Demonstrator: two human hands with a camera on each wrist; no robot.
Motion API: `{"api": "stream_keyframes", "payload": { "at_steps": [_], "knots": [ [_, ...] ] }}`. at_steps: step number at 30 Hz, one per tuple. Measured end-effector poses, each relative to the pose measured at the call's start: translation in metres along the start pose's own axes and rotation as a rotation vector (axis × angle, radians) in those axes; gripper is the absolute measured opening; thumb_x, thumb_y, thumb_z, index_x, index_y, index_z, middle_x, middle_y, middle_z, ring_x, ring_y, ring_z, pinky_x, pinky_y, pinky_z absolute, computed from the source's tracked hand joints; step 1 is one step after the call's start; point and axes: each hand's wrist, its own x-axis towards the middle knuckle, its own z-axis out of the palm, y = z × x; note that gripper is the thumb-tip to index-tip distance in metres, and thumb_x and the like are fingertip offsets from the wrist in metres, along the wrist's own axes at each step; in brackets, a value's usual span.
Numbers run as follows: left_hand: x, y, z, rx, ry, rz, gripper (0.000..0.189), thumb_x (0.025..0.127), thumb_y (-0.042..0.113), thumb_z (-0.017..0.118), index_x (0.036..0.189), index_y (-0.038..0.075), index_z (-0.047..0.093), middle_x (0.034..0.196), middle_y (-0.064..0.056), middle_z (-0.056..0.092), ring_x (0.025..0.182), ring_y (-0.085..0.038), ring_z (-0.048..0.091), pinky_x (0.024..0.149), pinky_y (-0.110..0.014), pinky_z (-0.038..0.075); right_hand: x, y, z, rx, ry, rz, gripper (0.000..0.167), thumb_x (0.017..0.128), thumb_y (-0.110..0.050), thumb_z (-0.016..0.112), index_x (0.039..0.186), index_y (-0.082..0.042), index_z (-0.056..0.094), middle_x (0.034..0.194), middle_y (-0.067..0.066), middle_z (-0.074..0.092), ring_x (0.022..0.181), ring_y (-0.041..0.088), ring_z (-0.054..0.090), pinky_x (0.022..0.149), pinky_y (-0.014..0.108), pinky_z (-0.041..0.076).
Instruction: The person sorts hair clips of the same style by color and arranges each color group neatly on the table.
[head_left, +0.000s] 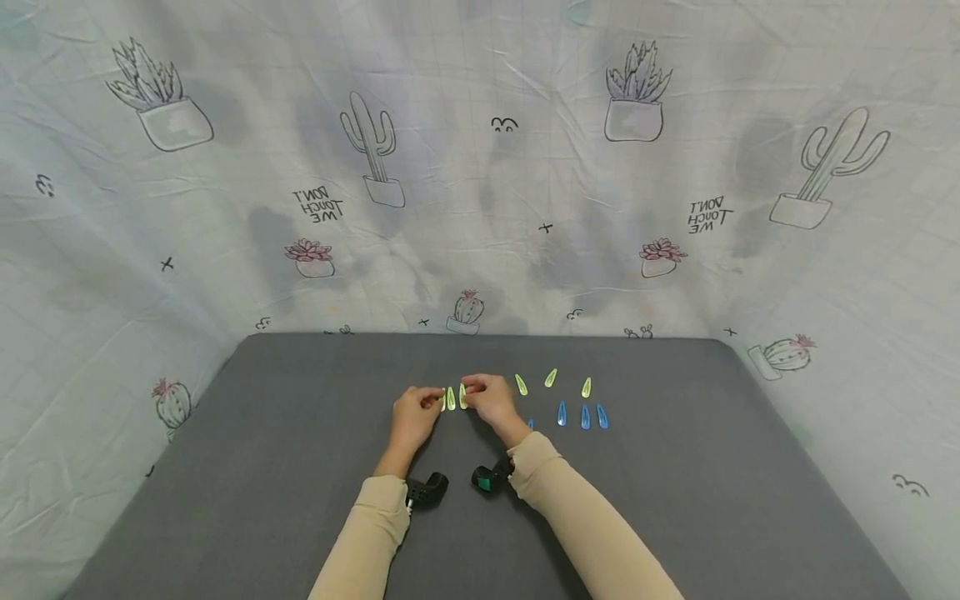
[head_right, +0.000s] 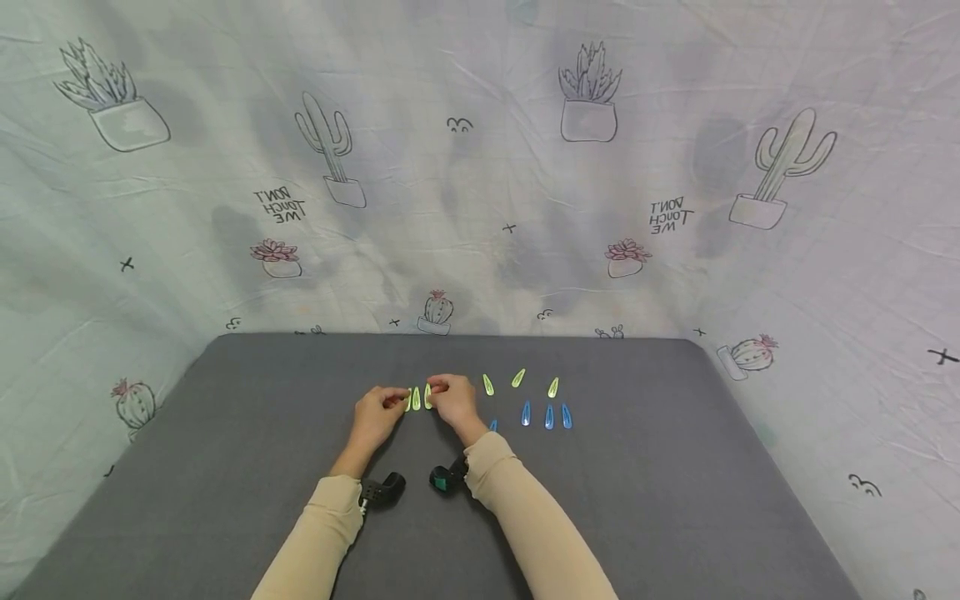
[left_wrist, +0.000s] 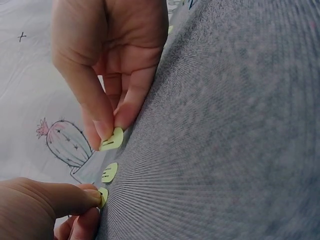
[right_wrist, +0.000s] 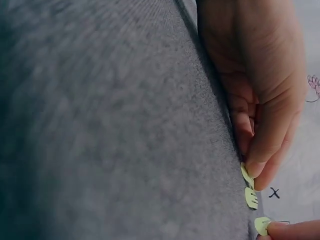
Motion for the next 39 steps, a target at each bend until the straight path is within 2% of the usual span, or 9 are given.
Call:
{"api": "stream_keyframes", "payload": {
  "at_steps": [9,18,34,39],
  "knots": [
    [0.0021,-0.0035,0.0032,0.015,0.021,0.022,0.013,0.081,0.003,0.068,0.091,0.003,0.075,0.076,-0.008,0.060,0.068,-0.018,0.055,0.064,-0.031,0.044,0.0012,-0.0019,0.0009,-0.078,-0.030,0.024,0.026,0.082,-0.002,0.067,0.108,-0.005,0.072,0.085,0.008,0.070,0.070,0.015,0.060,0.060,0.026,0.047],
    [0.0024,-0.0045,0.0021,0.003,0.024,0.020,0.012,0.081,0.005,0.068,0.091,0.003,0.075,0.076,-0.008,0.061,0.068,-0.017,0.055,0.064,-0.029,0.043,0.0049,-0.0020,0.0031,-0.124,-0.040,0.013,0.023,0.081,-0.003,0.067,0.103,-0.005,0.074,0.079,0.006,0.069,0.066,0.012,0.056,0.059,0.025,0.045],
    [0.0003,-0.0029,0.0034,0.005,0.010,0.008,0.012,0.082,0.006,0.068,0.093,0.004,0.075,0.077,-0.008,0.061,0.069,-0.018,0.055,0.065,-0.030,0.044,0.0012,0.0024,0.0038,-0.139,-0.021,-0.002,0.021,0.082,-0.006,0.068,0.102,-0.006,0.074,0.083,0.007,0.070,0.069,0.014,0.057,0.061,0.027,0.046],
    [0.0002,-0.0029,0.0033,0.007,0.014,0.013,0.013,0.082,0.005,0.068,0.093,0.004,0.075,0.078,-0.008,0.061,0.069,-0.018,0.056,0.065,-0.030,0.045,-0.0007,0.0034,0.0019,-0.136,-0.024,-0.009,0.024,0.081,-0.007,0.067,0.105,-0.006,0.073,0.088,0.007,0.071,0.075,0.016,0.062,0.064,0.028,0.048]
  ]
}}
